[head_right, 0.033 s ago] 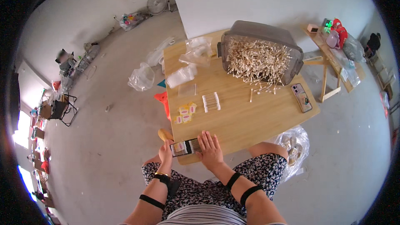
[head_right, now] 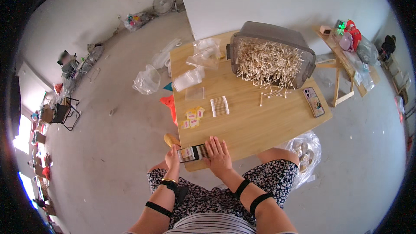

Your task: Counting cotton swabs and packing them into small plastic bags.

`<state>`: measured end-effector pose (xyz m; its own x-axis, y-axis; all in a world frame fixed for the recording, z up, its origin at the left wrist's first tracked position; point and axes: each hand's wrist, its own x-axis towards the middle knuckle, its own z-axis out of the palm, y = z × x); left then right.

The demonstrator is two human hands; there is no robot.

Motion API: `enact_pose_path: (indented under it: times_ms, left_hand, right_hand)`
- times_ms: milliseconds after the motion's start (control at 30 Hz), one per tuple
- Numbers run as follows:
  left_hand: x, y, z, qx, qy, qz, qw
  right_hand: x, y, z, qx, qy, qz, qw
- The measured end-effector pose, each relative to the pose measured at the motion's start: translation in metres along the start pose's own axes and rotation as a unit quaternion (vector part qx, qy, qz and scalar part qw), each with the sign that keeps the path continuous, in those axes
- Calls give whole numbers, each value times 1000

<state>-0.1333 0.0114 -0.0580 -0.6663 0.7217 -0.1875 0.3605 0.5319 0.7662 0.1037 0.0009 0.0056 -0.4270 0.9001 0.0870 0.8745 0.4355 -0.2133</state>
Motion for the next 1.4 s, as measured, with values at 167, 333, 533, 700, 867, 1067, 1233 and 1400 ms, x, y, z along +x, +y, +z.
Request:
enact_pose_path:
  times_ms: [167,333,533,700,867,1067,1233,1400]
  left_hand:
    - [-4,4,7,-27,18,-9,999]
    - [-14,23,4,-172,-13,-62,983]
    - [-21,33,-7,-227,-82,-74,968]
    - [-25,46,-1,-164,-92,-78,979]
    - [4,-11,-21,-120,-21,-43,992]
    - [-9,7,-9,-80,-20,104,991]
    - [-12,9,-5,-41,-26,110,993]
    - [-5,0,-2,-81,-21,105,991]
  right_hand:
    - [0,-4,-2,8,5,1,1000]
    - [2,-5,-1,16,5,11,1000]
    - [20,-44,6,31,-21,-4,999]
    - [17,-40,12,44,-14,34,998]
    - [19,-36,-1,24,-26,-1,999]
    - [24,-55,10,19,-52,-29,998]
    - [24,-56,9,43,-45,-13,998]
    - [24,-49,15,45,-25,-31,998]
